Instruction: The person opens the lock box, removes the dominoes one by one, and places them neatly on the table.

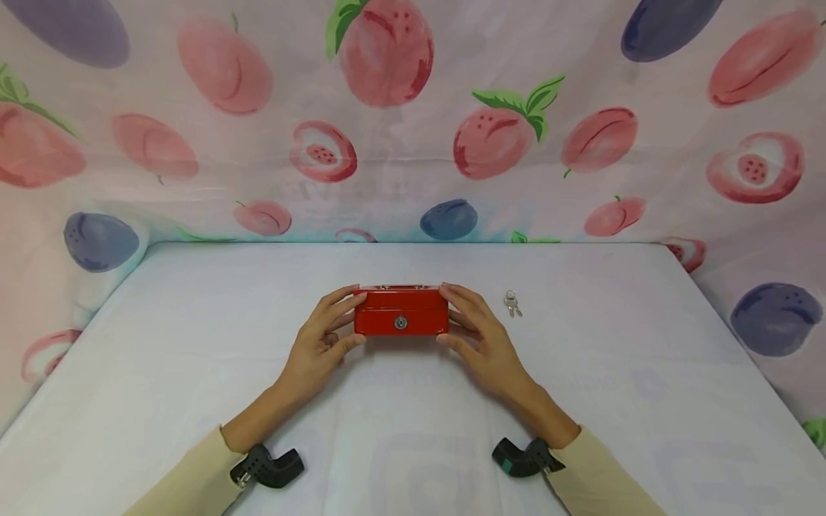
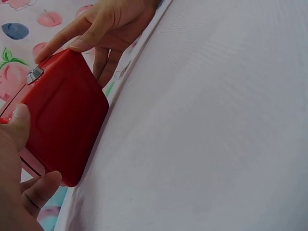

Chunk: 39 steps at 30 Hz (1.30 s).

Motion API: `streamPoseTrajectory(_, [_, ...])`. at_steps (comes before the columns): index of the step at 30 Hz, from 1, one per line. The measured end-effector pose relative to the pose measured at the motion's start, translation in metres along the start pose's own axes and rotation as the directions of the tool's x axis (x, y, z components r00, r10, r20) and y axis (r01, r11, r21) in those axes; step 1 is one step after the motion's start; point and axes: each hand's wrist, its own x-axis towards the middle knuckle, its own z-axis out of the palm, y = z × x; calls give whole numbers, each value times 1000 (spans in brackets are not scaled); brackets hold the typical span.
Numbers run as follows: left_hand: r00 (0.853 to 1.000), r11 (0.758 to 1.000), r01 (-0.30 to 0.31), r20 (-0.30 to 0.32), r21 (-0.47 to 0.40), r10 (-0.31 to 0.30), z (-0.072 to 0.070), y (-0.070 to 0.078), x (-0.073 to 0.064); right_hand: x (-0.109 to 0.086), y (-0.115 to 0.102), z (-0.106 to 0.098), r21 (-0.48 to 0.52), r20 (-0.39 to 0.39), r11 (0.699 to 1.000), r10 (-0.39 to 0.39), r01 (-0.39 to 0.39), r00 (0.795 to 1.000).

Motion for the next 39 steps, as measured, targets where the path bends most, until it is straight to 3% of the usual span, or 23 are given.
streamPoseTrajectory(6, [1000,998,10,9,55,-11,-2,3,3,2,-4,0,-23,-3,999,39,-39,999])
streamPoseTrajectory(14, [998,997,10,68,73,-15,-11,3,13,7,-9,-3,-152,6,984,92,-90,996])
streamPoseTrajectory(20, [997,998,-37,65,43,35,-12,1,20,11,-10,-6,-205,3,973,105,-102,994])
streamPoseTrajectory(30, [989,984,-147,6,105,147,-7,-7,28,19,-16,-7,-367,2,930,35,-32,999])
streamPoseTrajectory(39, [989,983,-148,-12,109,151,-3,-11,28,22,-14,-5,-399,-10,916,-34,27,999])
